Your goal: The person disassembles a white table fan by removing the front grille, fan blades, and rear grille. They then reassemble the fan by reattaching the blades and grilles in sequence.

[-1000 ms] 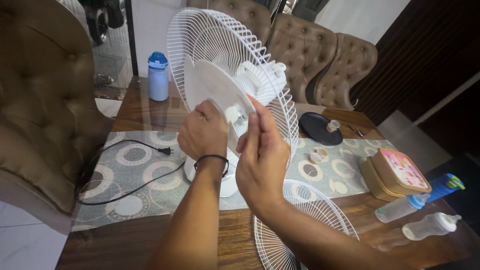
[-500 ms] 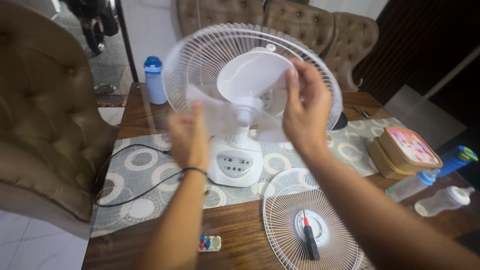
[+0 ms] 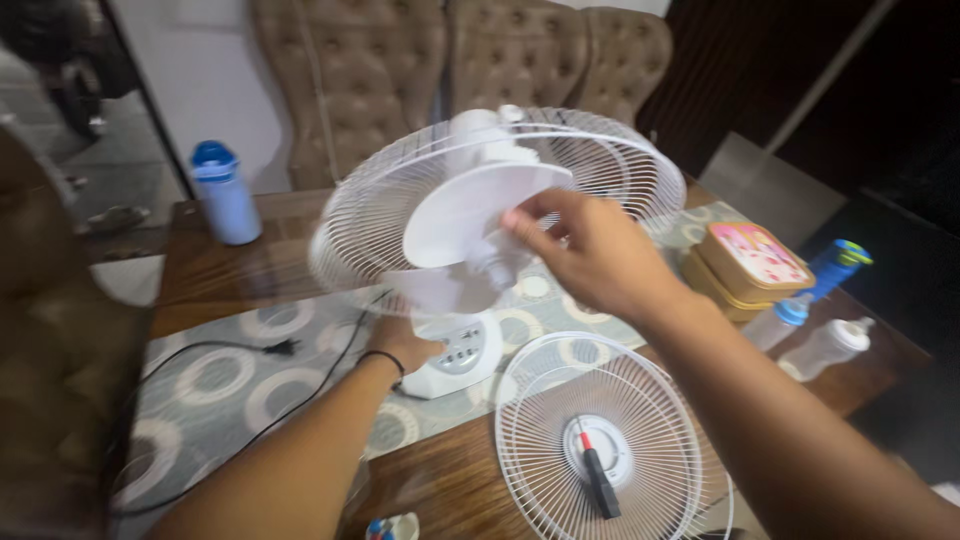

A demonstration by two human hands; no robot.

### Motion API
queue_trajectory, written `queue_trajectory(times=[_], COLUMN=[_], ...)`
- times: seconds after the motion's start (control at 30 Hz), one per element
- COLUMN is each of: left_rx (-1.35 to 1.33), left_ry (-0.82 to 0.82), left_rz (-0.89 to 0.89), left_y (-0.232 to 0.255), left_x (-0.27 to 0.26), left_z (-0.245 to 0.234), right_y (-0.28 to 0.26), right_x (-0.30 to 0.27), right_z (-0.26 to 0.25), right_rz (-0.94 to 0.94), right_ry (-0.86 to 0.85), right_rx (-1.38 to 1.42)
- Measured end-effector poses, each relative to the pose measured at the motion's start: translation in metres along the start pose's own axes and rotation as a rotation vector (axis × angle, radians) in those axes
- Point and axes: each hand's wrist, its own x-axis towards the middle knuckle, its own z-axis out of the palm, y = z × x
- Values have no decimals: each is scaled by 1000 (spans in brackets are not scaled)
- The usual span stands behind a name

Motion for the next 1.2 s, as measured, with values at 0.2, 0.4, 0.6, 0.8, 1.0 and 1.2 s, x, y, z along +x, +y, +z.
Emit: queue_trajectory(times=[0.2, 0.4, 0.6, 0.8, 1.0, 1.2], left_rx=[278, 256, 329, 371, 400, 365], left_ry=[-20, 135, 169, 200, 330, 516], left_rz=[106, 492, 435, 467, 461, 544], left_y=[33, 68, 84, 123, 127, 142], left_x=[30, 43, 56, 78, 89, 83], left_z=[2, 2, -9, -45, -93, -135], right_y=[21, 29, 39, 57, 67, 58], right_x=[0, 1, 15, 55, 86, 80], right_z=[1, 10, 12, 1, -29, -72], right_rz=[-38, -135, -93, -20, -443, -266], right_ry=[-70, -37, -3, 28, 183, 274], right_rx=[-42, -150, -21, 316, 424, 575])
